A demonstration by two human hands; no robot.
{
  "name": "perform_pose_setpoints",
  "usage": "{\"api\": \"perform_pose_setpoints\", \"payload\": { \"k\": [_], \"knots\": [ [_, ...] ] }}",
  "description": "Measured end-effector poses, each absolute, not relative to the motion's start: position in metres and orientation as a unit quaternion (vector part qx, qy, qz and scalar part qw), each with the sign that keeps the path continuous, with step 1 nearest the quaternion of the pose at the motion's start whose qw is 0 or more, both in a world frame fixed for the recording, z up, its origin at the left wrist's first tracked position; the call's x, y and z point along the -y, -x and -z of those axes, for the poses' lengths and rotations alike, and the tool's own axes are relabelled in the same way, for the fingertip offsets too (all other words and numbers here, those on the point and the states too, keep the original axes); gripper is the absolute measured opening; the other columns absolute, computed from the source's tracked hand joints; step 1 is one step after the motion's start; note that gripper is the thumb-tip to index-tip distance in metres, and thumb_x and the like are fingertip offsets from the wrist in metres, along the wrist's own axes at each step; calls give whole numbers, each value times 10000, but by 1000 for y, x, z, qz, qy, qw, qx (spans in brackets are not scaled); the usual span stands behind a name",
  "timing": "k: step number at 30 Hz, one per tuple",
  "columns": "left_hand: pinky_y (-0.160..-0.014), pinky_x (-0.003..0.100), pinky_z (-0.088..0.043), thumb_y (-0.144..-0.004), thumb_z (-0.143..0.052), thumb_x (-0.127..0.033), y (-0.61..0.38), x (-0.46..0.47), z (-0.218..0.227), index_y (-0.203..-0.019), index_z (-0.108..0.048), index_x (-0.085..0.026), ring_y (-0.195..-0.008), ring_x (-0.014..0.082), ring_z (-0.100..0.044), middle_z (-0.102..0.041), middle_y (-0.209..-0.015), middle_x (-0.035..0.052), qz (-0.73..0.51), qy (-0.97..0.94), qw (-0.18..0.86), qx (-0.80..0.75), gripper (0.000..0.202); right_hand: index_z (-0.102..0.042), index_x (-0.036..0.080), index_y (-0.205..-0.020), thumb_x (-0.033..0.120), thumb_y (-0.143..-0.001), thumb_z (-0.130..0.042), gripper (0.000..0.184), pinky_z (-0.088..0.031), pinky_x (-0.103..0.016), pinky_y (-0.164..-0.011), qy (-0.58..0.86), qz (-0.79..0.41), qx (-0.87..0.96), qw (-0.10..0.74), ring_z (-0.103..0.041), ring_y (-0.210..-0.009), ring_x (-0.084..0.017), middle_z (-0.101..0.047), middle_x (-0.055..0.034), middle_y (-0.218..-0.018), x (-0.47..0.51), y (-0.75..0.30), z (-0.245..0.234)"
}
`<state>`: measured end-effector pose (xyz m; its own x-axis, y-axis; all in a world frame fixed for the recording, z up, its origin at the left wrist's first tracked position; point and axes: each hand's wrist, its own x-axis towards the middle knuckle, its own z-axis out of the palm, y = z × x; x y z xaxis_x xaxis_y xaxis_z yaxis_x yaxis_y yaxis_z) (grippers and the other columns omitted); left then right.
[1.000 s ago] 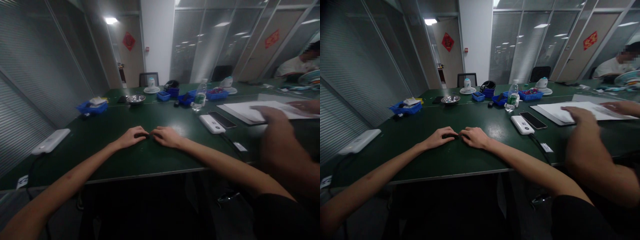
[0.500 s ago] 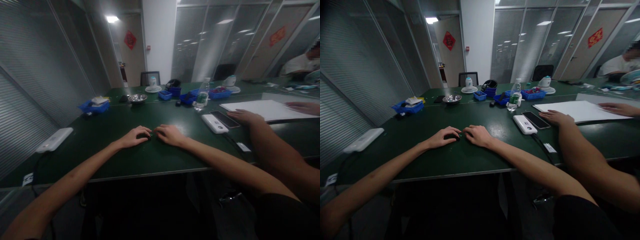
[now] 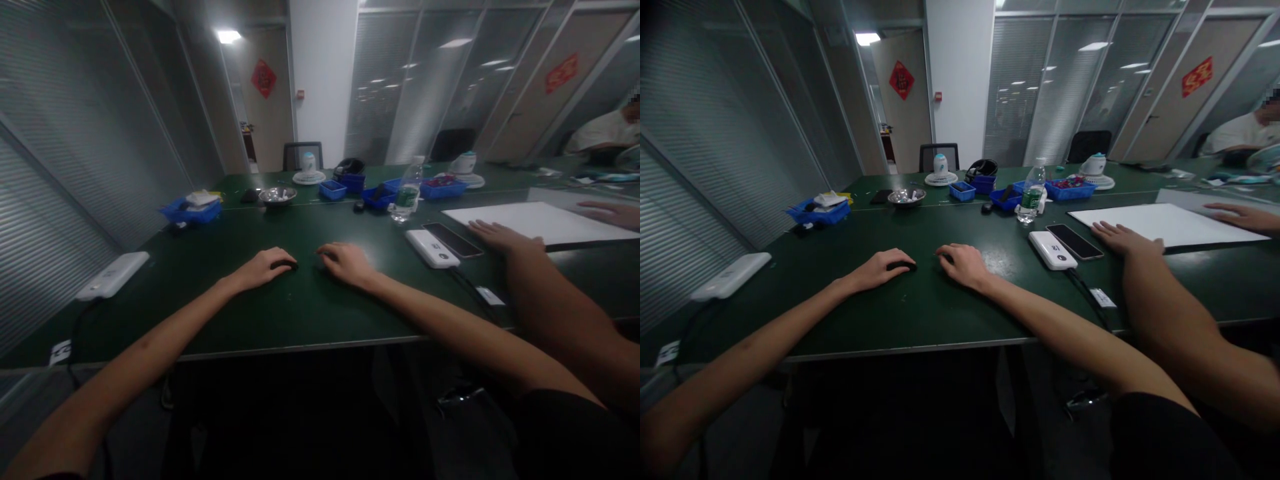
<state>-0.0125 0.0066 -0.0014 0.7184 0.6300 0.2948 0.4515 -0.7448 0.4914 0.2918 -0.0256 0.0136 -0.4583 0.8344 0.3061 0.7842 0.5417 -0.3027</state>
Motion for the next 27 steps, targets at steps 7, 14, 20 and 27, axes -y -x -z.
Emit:
{"api": "perform_pose_setpoints", "payload": {
  "k": [7, 14, 20, 27],
  "knots": [
    [-1017, 403, -501, -886, -750, -269, 136, -62, -4, -1191, -786, -208, -1131, 287, -687, -752, -1238, 96, -255, -774, 107, -570, 313, -716, 230, -1310, 323, -1058, -520, 333, -514, -314, -901, 468, -67, 856, 209, -700, -1048, -224, -748, -85, -1211, 29, -292, -15],
    [-926, 313, -485, -898, -785, -198, 212, -62, -8, -1193, -771, -145, -1003, 210, -666, -773, -1068, 19, -216, -671, 48, -708, 300, -710, 228, -1315, 333, -1069, -510, 333, -517, -317, -900, 457, -66, 864, 202, -703, -1048, -217, -744, -88, -1220, 29, -293, -14],
    [-865, 287, -466, -929, -742, -216, 204, -56, -11, -1229, -748, -147, -952, 196, -646, -768, -1036, 3, -168, -677, 7, -717, 307, -710, 225, -1306, 348, -1069, -506, 336, -506, -309, -884, 449, -62, 869, 199, -706, -1048, -219, -745, -84, -1217, 27, -292, -12],
    [-919, 389, -495, -904, -646, -194, 200, -60, -11, -1223, -784, -190, -1132, 351, -669, -751, -1231, 114, -110, -720, -71, -681, 348, -714, 227, -1301, 351, -1070, -508, 333, -507, -307, -866, 450, -61, 869, 195, -706, -1029, -217, -747, -86, -1210, 26, -292, -12]
  ]
}}
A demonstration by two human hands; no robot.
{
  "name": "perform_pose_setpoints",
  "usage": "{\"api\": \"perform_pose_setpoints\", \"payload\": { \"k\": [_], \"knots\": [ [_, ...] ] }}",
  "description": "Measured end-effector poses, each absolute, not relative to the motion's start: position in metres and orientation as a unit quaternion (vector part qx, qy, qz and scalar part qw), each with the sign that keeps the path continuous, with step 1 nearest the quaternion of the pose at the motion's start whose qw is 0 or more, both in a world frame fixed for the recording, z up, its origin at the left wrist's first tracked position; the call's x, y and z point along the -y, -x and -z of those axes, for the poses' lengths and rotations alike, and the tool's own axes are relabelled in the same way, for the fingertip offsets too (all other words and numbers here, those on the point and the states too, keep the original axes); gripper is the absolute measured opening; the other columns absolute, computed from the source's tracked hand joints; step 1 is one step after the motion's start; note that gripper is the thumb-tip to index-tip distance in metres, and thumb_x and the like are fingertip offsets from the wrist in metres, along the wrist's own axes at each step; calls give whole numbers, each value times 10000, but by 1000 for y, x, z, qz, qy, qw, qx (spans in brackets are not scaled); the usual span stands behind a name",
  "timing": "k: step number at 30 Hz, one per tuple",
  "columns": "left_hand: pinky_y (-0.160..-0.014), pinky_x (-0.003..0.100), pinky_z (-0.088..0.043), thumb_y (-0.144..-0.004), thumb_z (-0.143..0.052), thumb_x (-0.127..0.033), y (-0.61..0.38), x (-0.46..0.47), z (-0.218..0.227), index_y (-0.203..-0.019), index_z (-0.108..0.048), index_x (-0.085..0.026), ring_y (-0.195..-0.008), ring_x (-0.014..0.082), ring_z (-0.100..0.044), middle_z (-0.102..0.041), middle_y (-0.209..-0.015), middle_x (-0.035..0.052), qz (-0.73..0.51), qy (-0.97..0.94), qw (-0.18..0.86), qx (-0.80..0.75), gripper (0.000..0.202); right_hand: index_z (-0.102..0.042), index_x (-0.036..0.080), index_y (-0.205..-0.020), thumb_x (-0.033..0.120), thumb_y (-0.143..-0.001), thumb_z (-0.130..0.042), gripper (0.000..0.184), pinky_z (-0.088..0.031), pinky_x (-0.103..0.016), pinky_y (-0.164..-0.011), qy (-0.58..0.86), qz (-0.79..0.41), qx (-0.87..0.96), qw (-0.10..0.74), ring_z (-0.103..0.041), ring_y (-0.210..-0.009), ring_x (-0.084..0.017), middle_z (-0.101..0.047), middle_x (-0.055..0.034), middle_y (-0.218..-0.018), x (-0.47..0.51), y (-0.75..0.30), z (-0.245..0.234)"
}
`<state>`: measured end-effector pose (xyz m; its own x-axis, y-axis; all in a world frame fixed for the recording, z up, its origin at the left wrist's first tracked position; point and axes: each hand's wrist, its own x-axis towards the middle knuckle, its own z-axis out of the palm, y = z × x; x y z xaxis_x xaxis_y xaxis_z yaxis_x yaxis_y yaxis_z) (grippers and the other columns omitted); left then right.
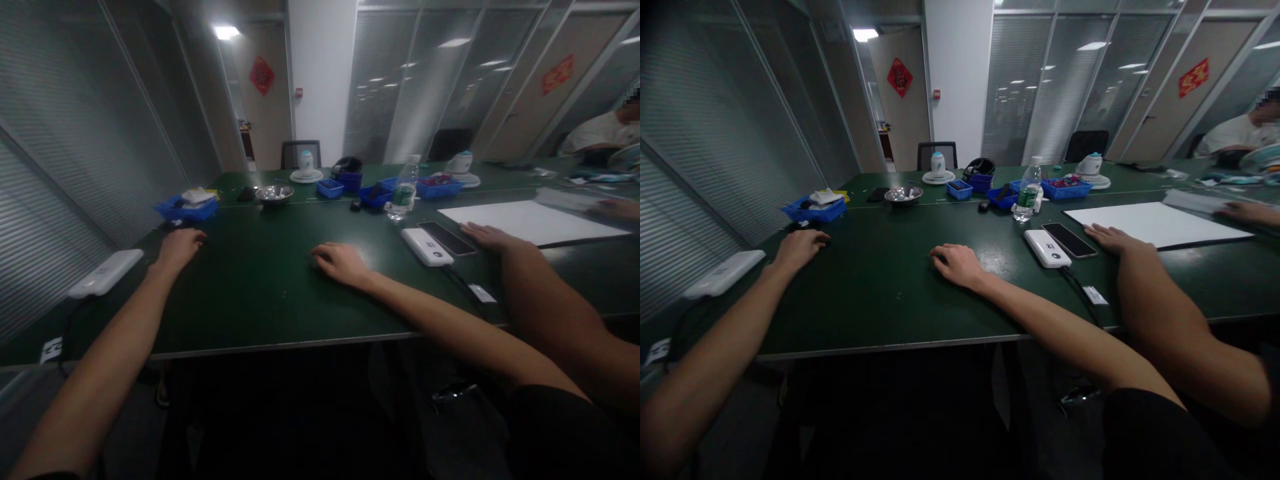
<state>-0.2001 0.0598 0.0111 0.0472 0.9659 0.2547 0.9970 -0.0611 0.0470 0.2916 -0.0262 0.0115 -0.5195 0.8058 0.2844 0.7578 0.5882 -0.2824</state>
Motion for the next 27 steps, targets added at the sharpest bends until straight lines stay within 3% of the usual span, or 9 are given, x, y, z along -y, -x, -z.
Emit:
{"api": "perform_pose_setpoints", "payload": {
  "k": [3, 9, 14, 18, 24, 27],
  "knots": [
    [-924, 388, -498, -904, -648, -205, 198, -61, -11, -1167, -809, -199, -1126, 355, -665, -748, -1231, 128, 98, 715, 67, 690, 308, -713, 230, -1303, 353, -1069, -507, 335, -511, -311, -859, 450, -61, 870, 191, -707, -1022, -219, -747, -85, -1213, 26, -292, -11],
    [-910, 340, -474, -977, -658, -331, 194, -54, -17, -1226, -783, -158, -1032, 262, -631, -750, -1173, 82, 104, 697, 55, 708, 328, -716, 239, -1311, 340, -1064, -529, 326, -517, -315, -878, 450, -66, 871, 186, -702, -1026, -220, -745, -88, -1212, 28, -292, -14],
    [-812, 283, -463, -993, -669, -406, 198, -51, -17, -1249, -779, -179, -822, 181, -624, -753, -981, 12, 154, 654, 4, 740, 360, -716, 241, -1310, 343, -1059, -539, 324, -511, -313, -879, 452, -66, 871, 183, -701, -1030, -222, -745, -87, -1210, 28, -291, -13],
    [-726, 256, -476, -949, -747, -311, 198, -52, -14, -1222, -789, -168, -633, 116, -609, -765, -947, 0, 226, 606, -60, 761, 311, -713, 232, -1303, 364, -1062, -517, 338, -500, -306, -865, 447, -64, 873, 183, -703, -1050, -227, -745, -77, -1222, 25, -292, -11],
    [-701, 236, -476, -827, -860, -143, 200, -54, -11, -1149, -793, -119, -701, 122, -615, -753, -799, -17, 348, 494, -184, 775, 330, -714, 234, -1304, 364, -1061, -511, 342, -493, -309, -834, 447, -57, 873, 185, -704, -1023, -228, -744, -72, -1235, 23, -292, -9],
    [-745, 237, -469, -813, -868, -124, 206, -58, -7, -1199, -766, -109, -763, 121, -592, -770, -858, -14, 370, 493, -214, 758, 400, -713, 235, -1309, 365, -1062, -516, 342, -493, -306, -830, 443, -61, 875, 187, -701, -1012, -222, -743, -75, -1234, 23, -292, -9]
  ]
}}
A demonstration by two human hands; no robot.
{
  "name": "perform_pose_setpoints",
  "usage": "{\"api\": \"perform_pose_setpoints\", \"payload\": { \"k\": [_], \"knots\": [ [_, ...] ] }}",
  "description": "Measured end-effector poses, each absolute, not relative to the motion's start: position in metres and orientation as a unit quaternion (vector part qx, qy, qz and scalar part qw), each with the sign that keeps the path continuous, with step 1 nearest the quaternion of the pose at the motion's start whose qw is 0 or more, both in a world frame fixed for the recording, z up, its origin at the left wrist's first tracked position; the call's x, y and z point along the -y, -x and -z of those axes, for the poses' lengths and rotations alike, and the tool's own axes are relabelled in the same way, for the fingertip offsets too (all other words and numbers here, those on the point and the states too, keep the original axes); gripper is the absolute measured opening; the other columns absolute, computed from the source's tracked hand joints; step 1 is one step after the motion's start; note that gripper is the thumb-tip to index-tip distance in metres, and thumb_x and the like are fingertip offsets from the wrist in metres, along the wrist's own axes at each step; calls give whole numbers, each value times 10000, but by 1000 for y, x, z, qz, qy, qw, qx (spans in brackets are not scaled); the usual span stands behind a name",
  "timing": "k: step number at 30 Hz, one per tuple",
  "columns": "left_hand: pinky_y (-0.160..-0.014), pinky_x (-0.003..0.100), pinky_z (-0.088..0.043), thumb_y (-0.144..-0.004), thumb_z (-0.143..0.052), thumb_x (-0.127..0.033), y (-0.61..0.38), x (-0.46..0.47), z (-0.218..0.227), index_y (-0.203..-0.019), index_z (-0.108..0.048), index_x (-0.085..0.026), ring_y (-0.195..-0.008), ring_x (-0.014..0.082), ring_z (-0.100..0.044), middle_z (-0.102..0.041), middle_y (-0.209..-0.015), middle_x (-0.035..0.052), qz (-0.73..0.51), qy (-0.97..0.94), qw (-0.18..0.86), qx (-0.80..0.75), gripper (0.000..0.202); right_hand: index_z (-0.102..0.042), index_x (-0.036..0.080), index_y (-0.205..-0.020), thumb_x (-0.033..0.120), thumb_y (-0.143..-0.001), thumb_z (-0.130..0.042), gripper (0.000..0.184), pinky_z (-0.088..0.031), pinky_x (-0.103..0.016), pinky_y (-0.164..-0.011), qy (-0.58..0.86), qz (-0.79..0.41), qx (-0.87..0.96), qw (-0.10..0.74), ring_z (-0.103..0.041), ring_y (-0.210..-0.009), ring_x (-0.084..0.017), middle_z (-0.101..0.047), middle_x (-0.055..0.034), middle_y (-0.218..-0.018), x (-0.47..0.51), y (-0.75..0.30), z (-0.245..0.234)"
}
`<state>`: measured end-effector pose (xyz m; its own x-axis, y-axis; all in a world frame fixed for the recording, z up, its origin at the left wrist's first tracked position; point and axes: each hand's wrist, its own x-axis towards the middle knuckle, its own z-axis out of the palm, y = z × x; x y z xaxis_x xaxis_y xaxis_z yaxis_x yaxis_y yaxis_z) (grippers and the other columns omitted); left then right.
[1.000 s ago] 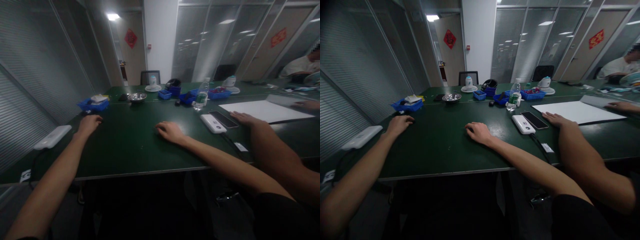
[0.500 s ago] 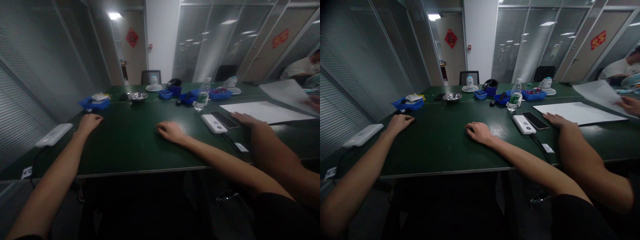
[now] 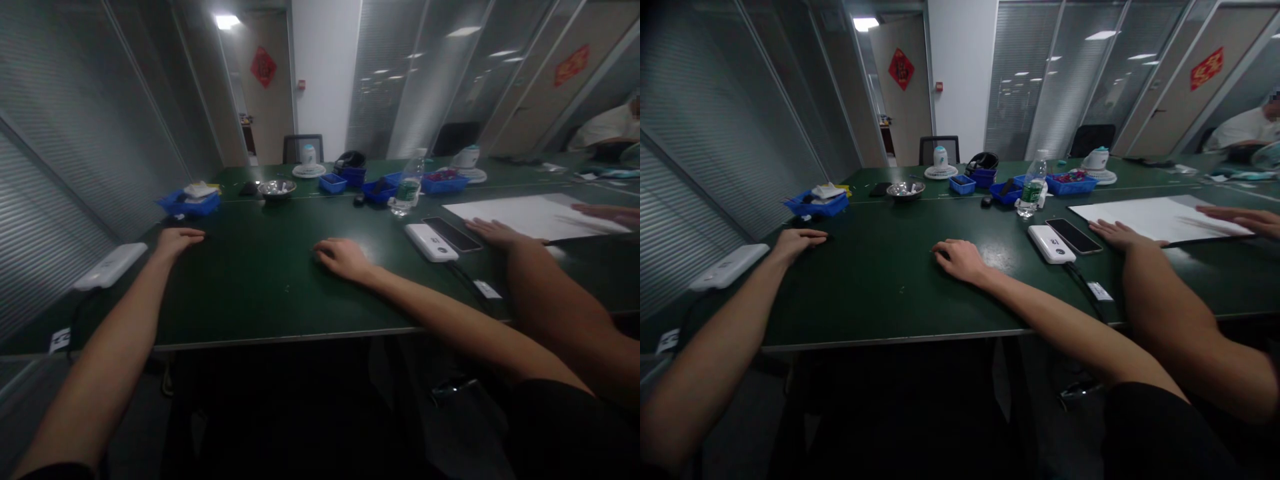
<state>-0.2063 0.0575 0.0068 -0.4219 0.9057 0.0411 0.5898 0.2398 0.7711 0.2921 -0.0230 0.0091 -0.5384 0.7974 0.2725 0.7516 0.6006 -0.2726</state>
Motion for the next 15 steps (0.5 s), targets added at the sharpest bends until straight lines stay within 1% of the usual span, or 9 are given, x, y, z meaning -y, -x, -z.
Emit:
{"api": "perform_pose_setpoints", "payload": {
  "k": [2, 4, 7, 9, 12, 14, 15],
  "knots": [
    [-780, 238, -474, -786, -877, -118, 208, -60, -4, -1229, -751, -104, -848, 134, -616, -788, -975, 16, -381, -499, 247, -738, 461, -712, 235, -1312, 361, -1063, -517, 340, -492, -306, -831, 438, -64, 877, 188, -699, -1007, -218, -743, -76, -1226, 23, -292, -9],
    [-792, 248, -484, -735, -913, -185, 204, -62, -4, -1180, -777, -122, -937, 168, -647, -790, -1062, 50, -383, -506, 268, -725, 469, -714, 233, -1306, 355, -1064, -519, 334, -489, -306, -833, 432, -65, 879, 190, -697, -1009, -217, -743, -76, -1219, 23, -292, -9],
    [-795, 289, -513, -650, -944, -326, 185, -62, -6, -1051, -820, -172, -993, 230, -672, -787, -1102, 81, -367, -530, 280, -712, 447, -714, 229, -1298, 347, -1065, -520, 325, -484, -304, -819, 416, -69, 886, 193, -692, -993, -209, -736, -76, -1230, 23, -291, -9],
    [-824, 328, -537, -640, -934, -366, 163, -59, -9, -1036, -829, -195, -993, 257, -689, -788, -1105, 89, -341, -571, 289, -689, 444, -713, 226, -1298, 346, -1067, -520, 324, -476, -303, -815, 402, -70, 892, 196, -686, -985, -205, -733, -76, -1225, 23, -291, -8],
    [-939, 385, -541, -703, -897, -406, 121, -49, -11, -1061, -832, -225, -1052, 276, -702, -785, -1132, 82, -299, -664, 309, -611, 407, -707, 226, -1308, 348, -1067, -529, 323, -458, -297, -782, 382, -67, 900, 197, -673, -930, -189, -730, -74, -1198, 24, -290, -7],
    [-1033, 402, -508, -790, -842, -422, 89, -41, -9, -1100, -822, -237, -1133, 269, -690, -771, -1189, 73, -272, -740, 336, -516, 362, -694, 227, -1320, 347, -1061, -547, 321, -441, -290, -744, 365, -67, 907, 198, -655, -866, -169, -721, -72, -1196, 25, -290, -6],
    [-1058, 406, -496, -833, -810, -425, 73, -36, -7, -1132, -813, -237, -1166, 265, -678, -758, -1224, 72, -255, -775, 346, -463, 353, -689, 227, -1323, 346, -1059, -555, 319, -432, -286, -729, 354, -68, 911, 199, -644, -841, -160, -716, -70, -1197, 25, -290, -6]
  ]
}}
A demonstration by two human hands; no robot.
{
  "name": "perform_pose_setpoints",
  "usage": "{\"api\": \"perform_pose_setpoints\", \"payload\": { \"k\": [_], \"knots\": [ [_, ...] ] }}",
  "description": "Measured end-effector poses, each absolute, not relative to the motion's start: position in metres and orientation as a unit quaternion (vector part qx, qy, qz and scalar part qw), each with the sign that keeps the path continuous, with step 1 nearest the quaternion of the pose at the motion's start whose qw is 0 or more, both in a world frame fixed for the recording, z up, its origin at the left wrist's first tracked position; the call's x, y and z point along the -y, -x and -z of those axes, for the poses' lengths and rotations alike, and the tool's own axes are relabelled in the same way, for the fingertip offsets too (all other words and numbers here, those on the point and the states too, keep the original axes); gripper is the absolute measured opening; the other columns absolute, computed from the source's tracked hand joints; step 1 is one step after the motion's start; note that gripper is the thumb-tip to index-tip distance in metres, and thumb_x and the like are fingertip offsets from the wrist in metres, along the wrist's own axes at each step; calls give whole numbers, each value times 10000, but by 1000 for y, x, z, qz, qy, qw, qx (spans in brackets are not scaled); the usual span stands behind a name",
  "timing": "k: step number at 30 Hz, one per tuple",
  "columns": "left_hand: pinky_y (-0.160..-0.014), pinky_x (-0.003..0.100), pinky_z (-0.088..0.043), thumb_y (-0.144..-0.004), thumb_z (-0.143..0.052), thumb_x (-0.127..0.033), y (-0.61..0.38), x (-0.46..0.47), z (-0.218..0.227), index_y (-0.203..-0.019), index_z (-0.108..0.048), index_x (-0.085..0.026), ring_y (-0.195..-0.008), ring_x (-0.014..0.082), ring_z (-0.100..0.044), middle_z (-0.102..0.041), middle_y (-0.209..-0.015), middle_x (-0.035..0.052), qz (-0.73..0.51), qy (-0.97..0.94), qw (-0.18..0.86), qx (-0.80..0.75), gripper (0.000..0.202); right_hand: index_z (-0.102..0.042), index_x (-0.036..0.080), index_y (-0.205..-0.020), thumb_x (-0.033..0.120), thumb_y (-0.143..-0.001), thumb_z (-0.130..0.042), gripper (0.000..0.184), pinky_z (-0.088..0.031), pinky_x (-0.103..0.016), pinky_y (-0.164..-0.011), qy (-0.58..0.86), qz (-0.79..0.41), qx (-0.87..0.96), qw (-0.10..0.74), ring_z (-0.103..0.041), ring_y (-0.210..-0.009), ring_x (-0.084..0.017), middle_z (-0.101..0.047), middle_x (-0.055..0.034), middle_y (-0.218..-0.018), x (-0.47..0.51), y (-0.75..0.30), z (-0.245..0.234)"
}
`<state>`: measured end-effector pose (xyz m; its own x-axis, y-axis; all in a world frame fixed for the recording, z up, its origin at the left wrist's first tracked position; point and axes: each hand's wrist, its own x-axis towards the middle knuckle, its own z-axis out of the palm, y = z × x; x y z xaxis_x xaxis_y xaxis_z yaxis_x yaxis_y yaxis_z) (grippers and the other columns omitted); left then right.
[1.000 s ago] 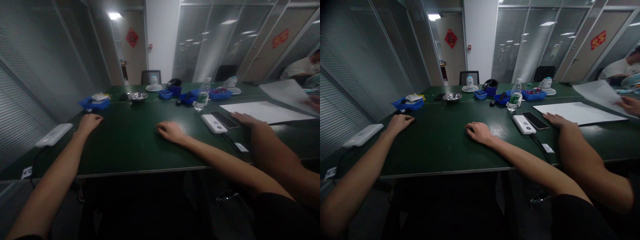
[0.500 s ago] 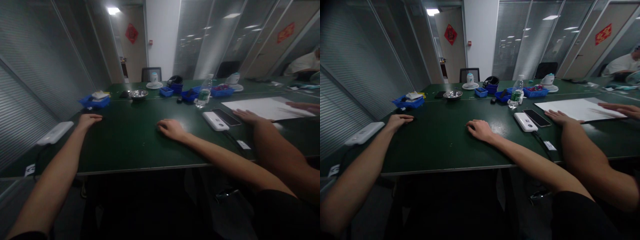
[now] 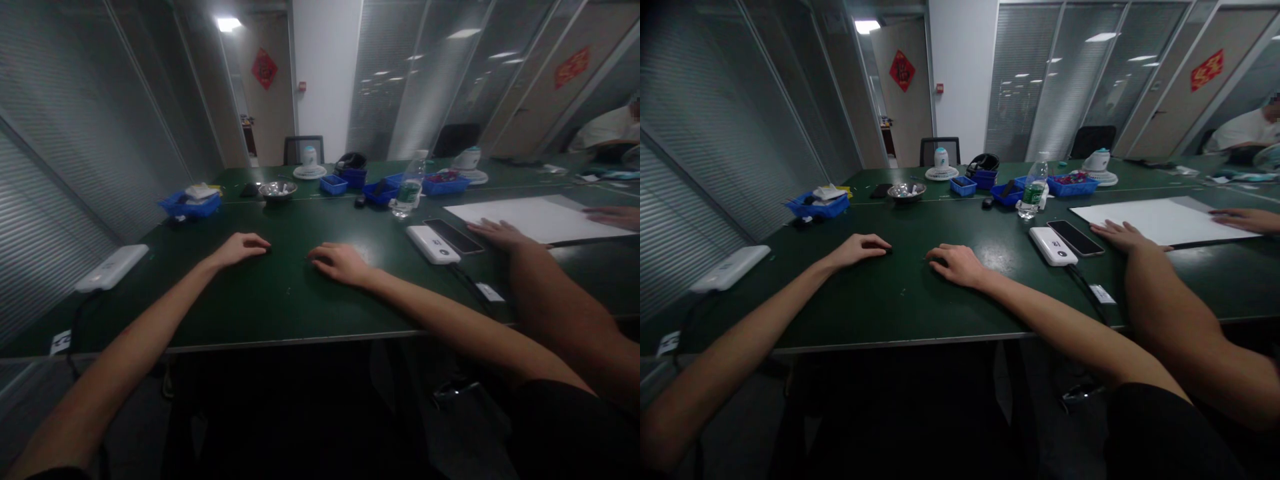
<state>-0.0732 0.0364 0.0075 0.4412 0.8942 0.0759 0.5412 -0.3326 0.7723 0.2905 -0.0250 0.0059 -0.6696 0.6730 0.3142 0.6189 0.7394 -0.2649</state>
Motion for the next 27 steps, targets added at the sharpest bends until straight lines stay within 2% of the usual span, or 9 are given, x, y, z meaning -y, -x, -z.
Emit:
{"api": "perform_pose_setpoints", "payload": {
  "k": [3, 6, 15, 27],
  "knots": [
    [-1014, 411, -522, -913, -739, -413, 33, -23, -1, -1268, -757, -224, -1132, 254, -685, -744, -1232, 86, -250, -820, 350, -378, 403, -682, 231, -1316, 354, -1061, -564, 307, -416, -279, -711, 328, -69, 920, 204, -626, -822, -149, -701, -68, -1195, 25, -291, -4],
    [-972, 402, -540, -935, -723, -360, 10, -13, 5, -1337, -713, -204, -1083, 240, -697, -747, -1193, 96, -273, -825, 345, -355, 431, -679, 239, -1310, 363, -1064, -562, 299, -406, -277, -707, 318, -64, 923, 207, -617, -815, -148, -690, -65, -1169, 24, -291, -2],
    [-980, 392, -548, -949, -718, -322, -4, -6, 13, -1311, -718, -204, -1103, 232, -704, -742, -1227, 95, -292, -828, 351, -326, 380, -661, 241, -1322, 368, -1081, -527, 304, -394, -271, -686, 304, -49, 931, 195, -606, -807, -147, -675, -64, -1168, 24, -291, -1],
    [-994, 429, -537, -941, -729, -391, -15, 4, 3, -1129, -799, -235, -1075, 261, -701, -763, -1139, 78, -278, -833, 355, -320, 253, -633, 250, -1388, 366, -1092, -490, 348, -438, -289, -734, 289, -53, 936, 192, -634, -876, -175, -656, -82, -1193, 28, -290, -3]
  ]
}}
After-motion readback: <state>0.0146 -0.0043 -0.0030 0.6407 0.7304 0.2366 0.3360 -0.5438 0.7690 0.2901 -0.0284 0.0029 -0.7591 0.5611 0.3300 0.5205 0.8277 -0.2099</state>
